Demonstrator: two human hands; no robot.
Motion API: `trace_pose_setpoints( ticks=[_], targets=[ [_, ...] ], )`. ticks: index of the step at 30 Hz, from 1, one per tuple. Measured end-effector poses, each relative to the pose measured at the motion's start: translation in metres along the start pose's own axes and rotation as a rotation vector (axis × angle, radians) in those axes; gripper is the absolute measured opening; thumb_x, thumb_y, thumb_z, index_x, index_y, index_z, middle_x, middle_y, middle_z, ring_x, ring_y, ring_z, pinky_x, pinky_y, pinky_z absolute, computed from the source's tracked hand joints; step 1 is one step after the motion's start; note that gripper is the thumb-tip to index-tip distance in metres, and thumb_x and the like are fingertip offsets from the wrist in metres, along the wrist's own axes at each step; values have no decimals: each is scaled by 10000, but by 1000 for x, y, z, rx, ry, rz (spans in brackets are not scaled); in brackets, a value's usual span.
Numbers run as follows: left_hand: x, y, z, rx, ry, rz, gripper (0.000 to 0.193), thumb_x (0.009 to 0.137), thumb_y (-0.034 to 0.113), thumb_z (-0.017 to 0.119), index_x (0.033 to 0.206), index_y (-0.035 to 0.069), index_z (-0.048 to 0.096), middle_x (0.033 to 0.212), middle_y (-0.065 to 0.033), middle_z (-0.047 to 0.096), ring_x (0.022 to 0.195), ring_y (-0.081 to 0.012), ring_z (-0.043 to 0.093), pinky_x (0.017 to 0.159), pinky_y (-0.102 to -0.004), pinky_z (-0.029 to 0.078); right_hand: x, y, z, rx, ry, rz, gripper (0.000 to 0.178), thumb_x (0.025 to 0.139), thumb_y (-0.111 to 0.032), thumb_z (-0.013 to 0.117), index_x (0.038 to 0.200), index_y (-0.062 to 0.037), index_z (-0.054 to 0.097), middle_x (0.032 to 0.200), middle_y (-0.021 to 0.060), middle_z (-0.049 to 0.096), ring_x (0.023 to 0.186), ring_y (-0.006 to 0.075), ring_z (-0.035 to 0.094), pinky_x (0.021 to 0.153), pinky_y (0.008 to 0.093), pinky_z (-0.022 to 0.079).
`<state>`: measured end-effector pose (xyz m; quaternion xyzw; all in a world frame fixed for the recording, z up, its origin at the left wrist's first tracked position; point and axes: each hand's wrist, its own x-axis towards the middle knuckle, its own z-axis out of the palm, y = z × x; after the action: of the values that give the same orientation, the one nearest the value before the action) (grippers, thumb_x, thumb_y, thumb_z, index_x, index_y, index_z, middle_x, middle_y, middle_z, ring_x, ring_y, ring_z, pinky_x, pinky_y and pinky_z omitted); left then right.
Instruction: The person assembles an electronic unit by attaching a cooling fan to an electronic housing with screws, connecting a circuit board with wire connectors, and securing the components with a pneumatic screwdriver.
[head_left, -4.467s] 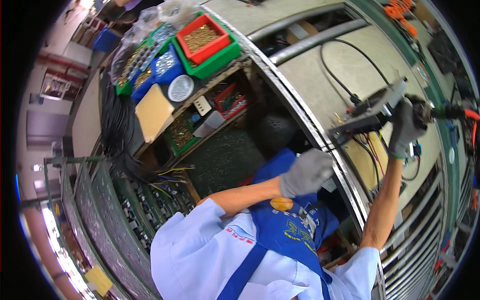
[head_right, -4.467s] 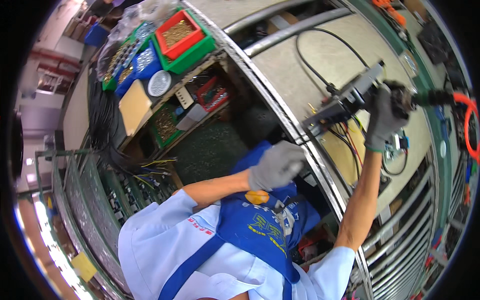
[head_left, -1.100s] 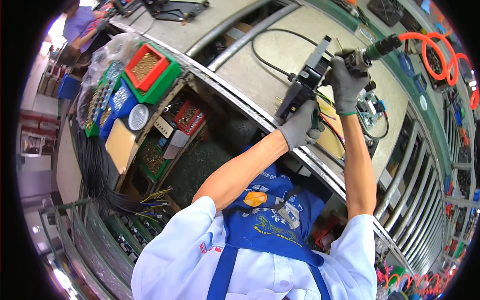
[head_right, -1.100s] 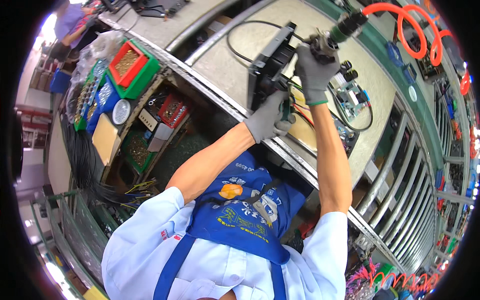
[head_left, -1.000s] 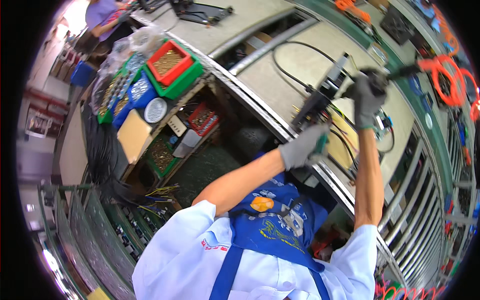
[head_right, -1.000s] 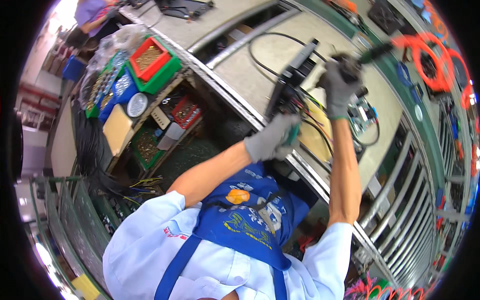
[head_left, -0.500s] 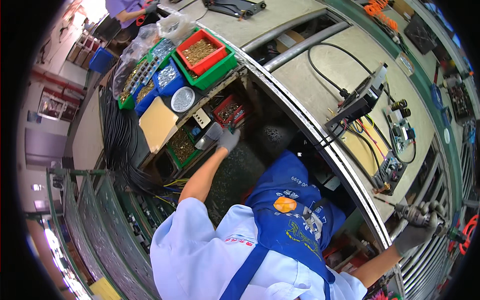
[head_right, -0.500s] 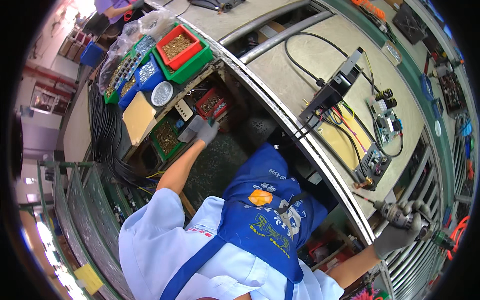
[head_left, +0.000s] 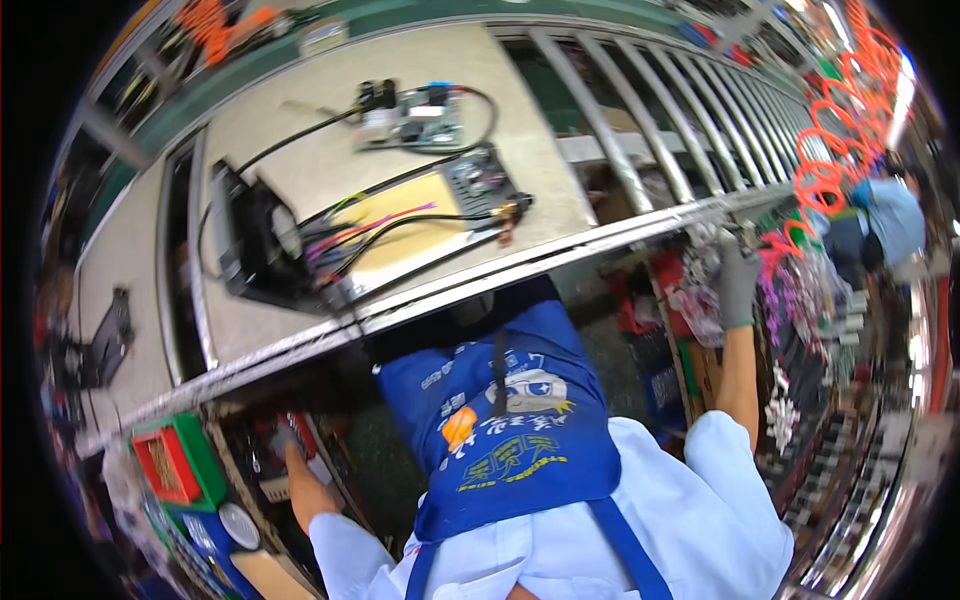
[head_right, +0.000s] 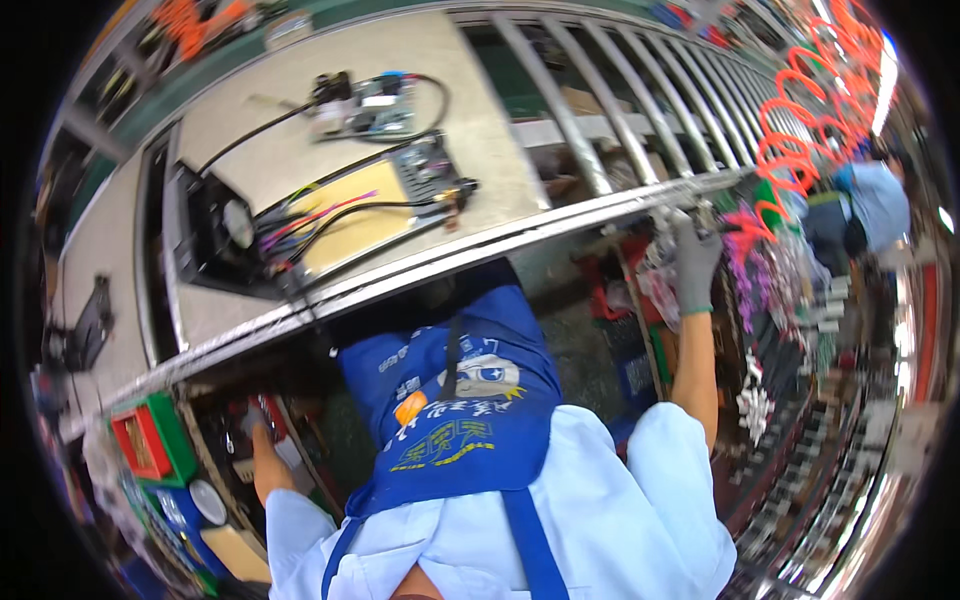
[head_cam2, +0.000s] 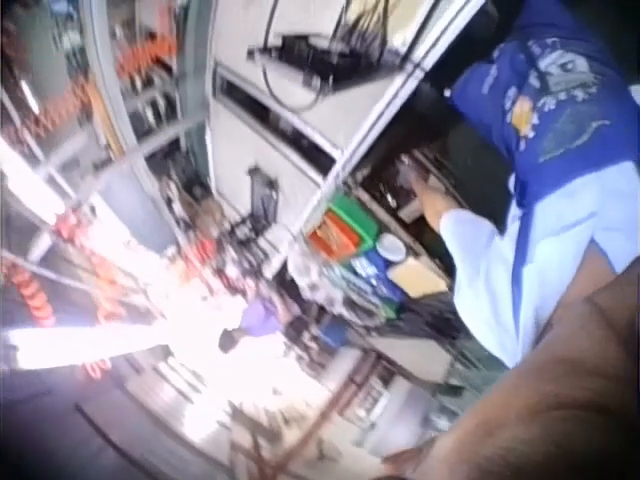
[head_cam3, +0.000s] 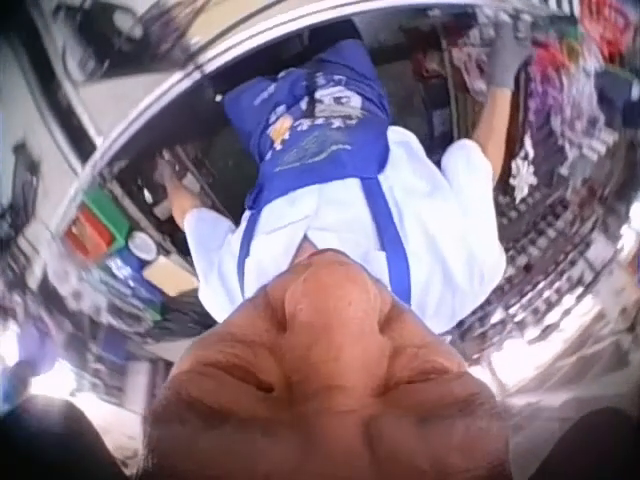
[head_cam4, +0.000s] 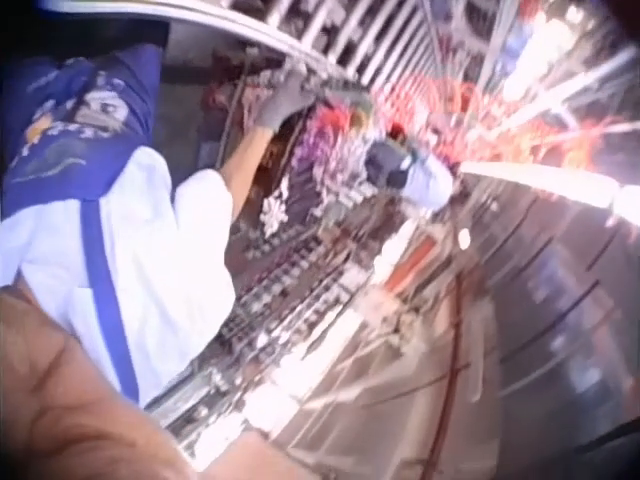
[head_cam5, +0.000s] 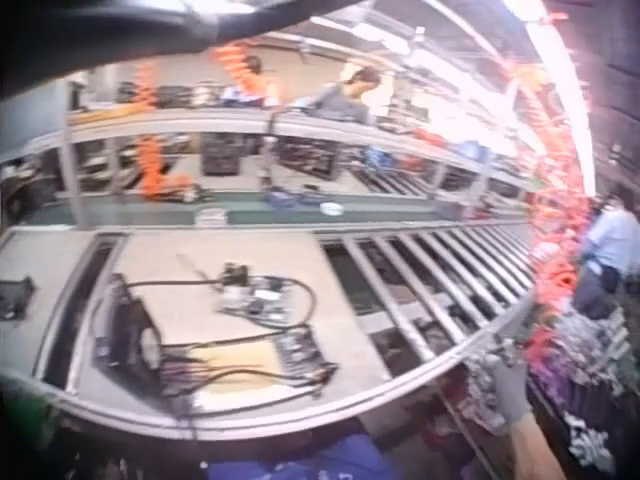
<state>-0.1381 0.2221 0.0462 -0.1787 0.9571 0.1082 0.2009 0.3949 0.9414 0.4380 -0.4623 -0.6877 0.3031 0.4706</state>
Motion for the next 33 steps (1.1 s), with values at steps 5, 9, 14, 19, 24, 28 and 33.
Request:
trace_pose_setpoints(
  ticks=[5, 9, 14, 19, 24, 28, 33],
  targets=[
    [-14, 8, -21, -86, 36, -90, 817, 881, 661, 493, 1199, -76, 647, 1238, -293, 639, 1202, -427, 595, 1003, -472, 465, 3, 58, -32, 91, 157, 208, 125, 898, -138, 678, 827, -126, 576, 607, -53, 497, 435, 63, 432, 396, 253, 333],
    [-57, -4, -42, -90, 122, -153, 831, 861, 670, 511, 1168, -87, 662, 1236, -295, 639, 1202, -429, 593, 1025, -476, 451, 19, 99, -25, 126, 207, 295, 123, 852, -97, 722, 948, -71, 650, 796, -14, 612, 595, 83, 528, 515, 257, 411],
    [-70, -9, -53, 19, 87, -118, 828, 829, 660, 521, 1112, -102, 682, 1181, -320, 647, 1157, -449, 613, 985, -496, 474, 38, 163, -22, 152, 250, 289, 115, 818, -23, 716, 908, -58, 655, 808, -7, 636, 636, 96, 556, 542, 262, 441],
    [-71, -3, -47, -18, 114, -95, 774, 838, 596, 569, 1100, -127, 665, 1149, -344, 649, 1139, -455, 622, 974, -489, 486, 31, 184, -26, -34, 219, 202, 369, 854, -141, 766, 1157, 47, 670, 1096, 71, 700, 944, 149, 628, 861, 306, 498],
    [-57, -18, -35, -246, 173, -132, 777, 853, 523, 633, 1217, -158, 545, 1222, -351, 615, 1175, -432, 610, 1004, -474, 478, 8, 213, -21, 55, 107, 89, 575, 889, -287, 766, 1287, 81, 573, 1287, 113, 636, 1129, 166, 585, 994, 321, 450],
    [-76, 12, -37, -90, 187, -193, 791, 860, 517, 641, 1296, -124, 484, 1304, -364, 555, 1215, -446, 578, 1020, -477, 472, -6, 225, -21, 104, 237, 459, 582, 903, -396, 727, 1304, 5, 594, 1218, 97, 652, 1117, 181, 599, 978, 325, 462],
    [-145, 76, -56, 114, 287, 143, 671, 870, 460, 627, 1311, -37, 534, 1256, -336, 593, 1151, -439, 607, 981, -470, 492, -20, 226, -15, 526, 218, 883, 527, 913, -428, 694, 1249, -34, 600, 1080, 86, 660, 920, 210, 629, 821, 306, 513]
  ],
)
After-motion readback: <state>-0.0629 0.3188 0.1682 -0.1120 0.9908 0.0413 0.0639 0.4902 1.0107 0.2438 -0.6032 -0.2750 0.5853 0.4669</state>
